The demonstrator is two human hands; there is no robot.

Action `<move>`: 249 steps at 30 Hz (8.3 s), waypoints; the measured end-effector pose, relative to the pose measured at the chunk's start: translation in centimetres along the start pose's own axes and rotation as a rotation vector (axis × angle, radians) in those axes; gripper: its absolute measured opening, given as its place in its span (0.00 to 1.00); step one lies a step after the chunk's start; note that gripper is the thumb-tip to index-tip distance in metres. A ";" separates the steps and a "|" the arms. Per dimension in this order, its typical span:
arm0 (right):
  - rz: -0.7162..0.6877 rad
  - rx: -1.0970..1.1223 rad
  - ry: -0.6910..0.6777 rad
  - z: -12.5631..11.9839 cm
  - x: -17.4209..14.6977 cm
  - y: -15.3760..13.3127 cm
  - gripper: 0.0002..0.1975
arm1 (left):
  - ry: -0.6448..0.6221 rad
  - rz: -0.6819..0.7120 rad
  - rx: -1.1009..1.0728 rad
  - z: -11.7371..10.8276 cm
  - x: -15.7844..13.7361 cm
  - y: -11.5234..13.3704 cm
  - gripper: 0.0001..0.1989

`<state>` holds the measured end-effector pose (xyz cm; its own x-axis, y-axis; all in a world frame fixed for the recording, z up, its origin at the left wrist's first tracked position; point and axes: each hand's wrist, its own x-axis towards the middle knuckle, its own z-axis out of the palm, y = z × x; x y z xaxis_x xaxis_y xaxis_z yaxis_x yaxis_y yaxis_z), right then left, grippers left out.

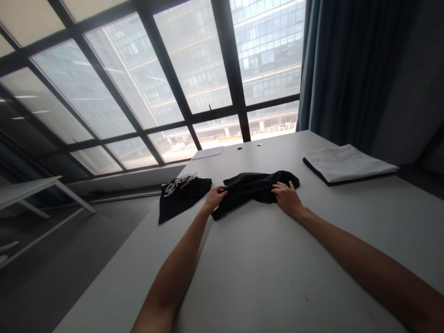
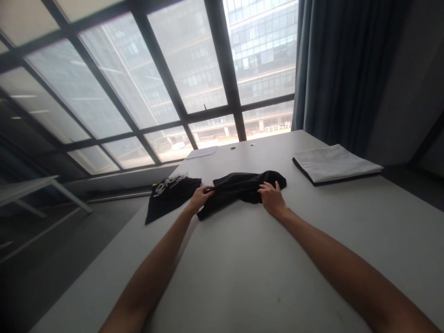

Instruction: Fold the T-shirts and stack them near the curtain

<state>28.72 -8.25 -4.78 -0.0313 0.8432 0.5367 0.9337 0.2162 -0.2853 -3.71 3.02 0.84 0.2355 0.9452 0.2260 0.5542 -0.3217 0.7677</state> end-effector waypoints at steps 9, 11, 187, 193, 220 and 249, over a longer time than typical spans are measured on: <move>0.211 -0.063 0.320 -0.7 0.7 1.0 0.18 | 0.222 -0.111 -0.032 -0.8 0.5 -1.6 0.23; 0.194 -0.068 0.354 -1.2 0.7 0.6 0.19 | 0.228 -0.102 0.047 -1.3 0.7 -1.4 0.23; 0.180 -0.292 -0.191 -4.8 0.7 4.6 0.24 | -0.425 0.417 0.368 3.6 -5.0 6.6 0.24; 0.244 -0.294 -0.124 -5.1 0.5 1.2 0.26 | -0.266 0.549 0.471 3.5 -3.8 4.6 0.20; 0.167 -0.315 -0.346 -5.2 -0.8 -2.4 0.21 | -0.322 0.356 0.669 2.2 -3.4 4.2 0.20; 0.137 0.689 -0.463 -9.4 -3.4 -4.3 0.14 | -0.262 0.680 0.462 -0.1 -0.7 3.1 0.15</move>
<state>28.15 -16.68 2.08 -0.2167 0.9682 0.1252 0.5182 0.2227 -0.8258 -2.25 1.35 3.12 0.7788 0.5144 0.3590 0.4821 -0.8570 0.1820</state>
